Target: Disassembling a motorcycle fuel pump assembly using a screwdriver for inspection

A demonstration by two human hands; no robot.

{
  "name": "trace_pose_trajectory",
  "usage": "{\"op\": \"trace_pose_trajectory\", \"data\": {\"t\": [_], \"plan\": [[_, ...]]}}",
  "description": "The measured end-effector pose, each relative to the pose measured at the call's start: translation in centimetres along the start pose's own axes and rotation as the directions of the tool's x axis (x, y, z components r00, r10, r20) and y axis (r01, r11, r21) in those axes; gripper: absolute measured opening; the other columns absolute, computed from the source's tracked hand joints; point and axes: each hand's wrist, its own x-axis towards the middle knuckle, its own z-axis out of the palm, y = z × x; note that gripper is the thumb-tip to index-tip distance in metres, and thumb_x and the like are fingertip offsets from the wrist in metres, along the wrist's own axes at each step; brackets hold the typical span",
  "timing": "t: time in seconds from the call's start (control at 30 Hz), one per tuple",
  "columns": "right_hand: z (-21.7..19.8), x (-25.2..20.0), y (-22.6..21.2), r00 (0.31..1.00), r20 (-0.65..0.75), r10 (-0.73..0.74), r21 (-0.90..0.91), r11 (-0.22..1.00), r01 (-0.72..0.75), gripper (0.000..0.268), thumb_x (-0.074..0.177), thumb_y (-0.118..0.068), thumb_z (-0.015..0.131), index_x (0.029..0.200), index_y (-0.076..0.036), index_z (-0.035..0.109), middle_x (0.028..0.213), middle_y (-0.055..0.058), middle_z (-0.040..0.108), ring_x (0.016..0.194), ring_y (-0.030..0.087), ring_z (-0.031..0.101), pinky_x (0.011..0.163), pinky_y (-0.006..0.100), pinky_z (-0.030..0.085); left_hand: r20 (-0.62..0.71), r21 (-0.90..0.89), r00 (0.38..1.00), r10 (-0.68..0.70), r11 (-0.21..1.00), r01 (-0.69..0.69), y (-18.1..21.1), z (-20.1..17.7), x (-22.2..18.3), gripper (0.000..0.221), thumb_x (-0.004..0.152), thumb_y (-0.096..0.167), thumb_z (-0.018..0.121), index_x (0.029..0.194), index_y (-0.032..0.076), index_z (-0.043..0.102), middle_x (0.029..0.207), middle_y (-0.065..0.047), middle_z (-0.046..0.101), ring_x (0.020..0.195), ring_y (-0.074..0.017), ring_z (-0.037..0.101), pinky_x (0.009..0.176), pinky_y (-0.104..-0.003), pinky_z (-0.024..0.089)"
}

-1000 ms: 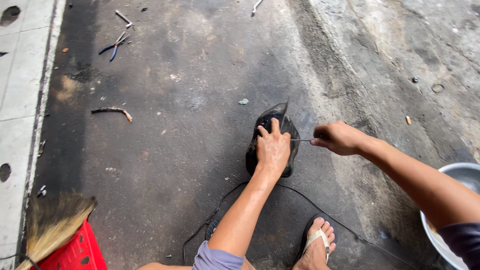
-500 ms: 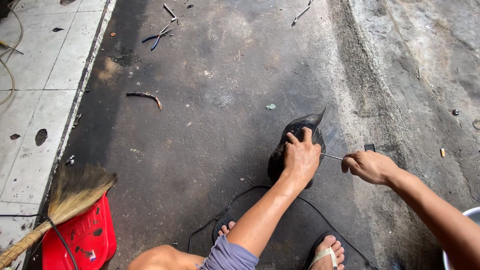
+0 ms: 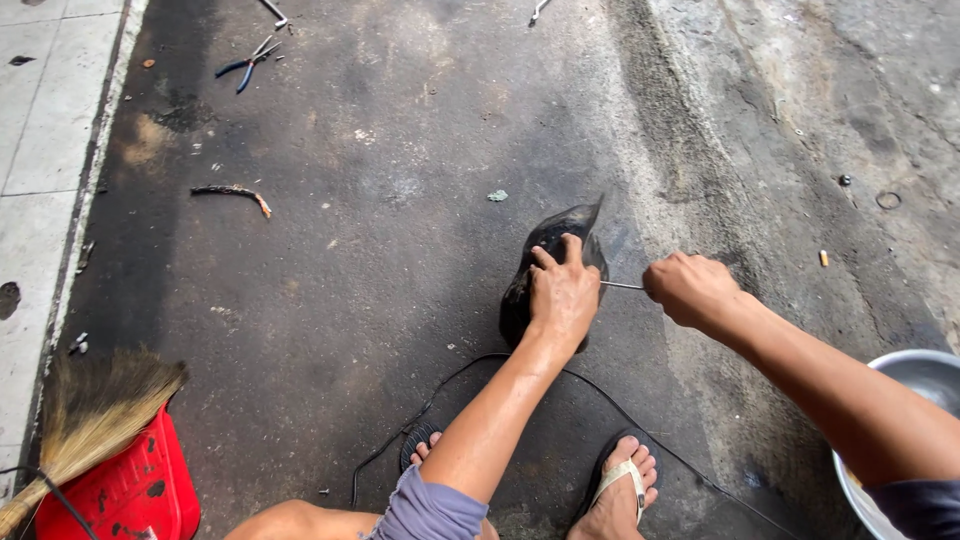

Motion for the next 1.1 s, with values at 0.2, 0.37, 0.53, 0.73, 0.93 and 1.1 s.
{"op": "trace_pose_trajectory", "data": {"t": [0.2, 0.37, 0.53, 0.73, 0.93, 1.1], "plan": [[-4.1, -4.0, -1.4, 0.981, -0.178, -0.073, 0.571, 0.804, 0.163, 0.030, 0.089, -0.039, 0.072, 0.090, -0.010, 0.080, 0.077, 0.017, 0.079, 0.083, 0.041, 0.077, 0.071, 0.050, 0.057, 0.014, -0.015, 1.000, 0.014, 1.000, -0.014, -1.9, 0.9, -0.1, 0.017, 0.081, 0.015, 0.066, 0.085, 0.007, 0.081, 0.123, -0.025, 0.058, 0.102, -0.0658, 0.061, 0.077, -0.061, 0.059], [-0.7, -4.7, -2.8, 0.849, -0.508, -0.145, 0.156, 0.954, 0.256, 0.023, 0.099, -0.038, 0.059, 0.100, -0.018, 0.070, 0.088, 0.009, 0.076, 0.090, 0.032, 0.074, 0.080, 0.046, 0.057, 0.026, -0.041, 1.000, 0.014, 0.999, -0.013, -2.8, 0.7, 0.1, 0.017, 0.082, 0.014, 0.066, 0.085, 0.010, 0.082, 0.123, -0.025, 0.059, 0.103, -0.0654, 0.061, 0.075, -0.061, 0.059], [-1.9, -3.5, -1.7, 0.985, -0.145, -0.095, 0.610, 0.775, 0.164, 0.046, 0.101, -0.045, 0.042, 0.088, -0.014, 0.073, 0.089, 0.014, 0.080, 0.098, 0.043, 0.073, 0.083, 0.053, 0.056, -0.012, -0.054, 1.000, -0.017, 0.998, 0.016, -3.4, 2.2, 0.3, 0.017, 0.083, 0.014, 0.064, 0.083, 0.011, 0.081, 0.120, -0.024, 0.059, 0.103, -0.0664, 0.061, 0.073, -0.061, 0.060], [-2.7, -2.2, 0.0, 0.966, 0.154, -0.207, 0.062, 0.978, 0.200, 0.022, 0.095, -0.041, 0.056, 0.089, -0.023, 0.065, 0.074, -0.011, 0.078, 0.070, 0.010, 0.075, 0.067, 0.032, 0.057, 0.229, -0.015, 0.974, -0.002, 1.000, 0.005, -1.9, -0.9, 1.3, 0.019, 0.086, 0.018, 0.068, 0.099, 0.007, 0.077, 0.146, -0.031, 0.047, 0.113, -0.0712, 0.053, 0.071, -0.053, 0.059], [-0.2, -1.1, -0.1, 0.996, -0.007, -0.085, -0.363, 0.929, 0.077, 0.029, 0.102, -0.027, 0.051, 0.080, -0.016, 0.064, 0.061, -0.006, 0.066, 0.046, 0.005, 0.064, 0.039, 0.023, 0.054, 0.219, -0.066, 0.974, 0.051, 0.997, -0.038, -0.5, -0.7, 1.0, 0.018, 0.086, 0.017, 0.068, 0.089, 0.001, 0.076, 0.145, -0.037, 0.046, 0.112, -0.0757, 0.049, 0.083, -0.068, 0.055], [-1.3, 0.3, 0.6, 0.992, 0.121, -0.036, 0.097, 0.995, 0.024, 0.030, 0.083, -0.056, 0.076, 0.079, -0.029, 0.086, 0.072, -0.016, 0.086, 0.066, 0.004, 0.078, 0.072, 0.018, 0.063, 0.151, -0.087, 0.988, 0.016, 0.996, -0.003, -1.7, 2.0, 0.8, 0.019, 0.085, 0.014, 0.066, 0.095, 0.000, 0.075, 0.146, -0.032, 0.048, 0.112, -0.0734, 0.051, 0.074, -0.062, 0.053]]}}
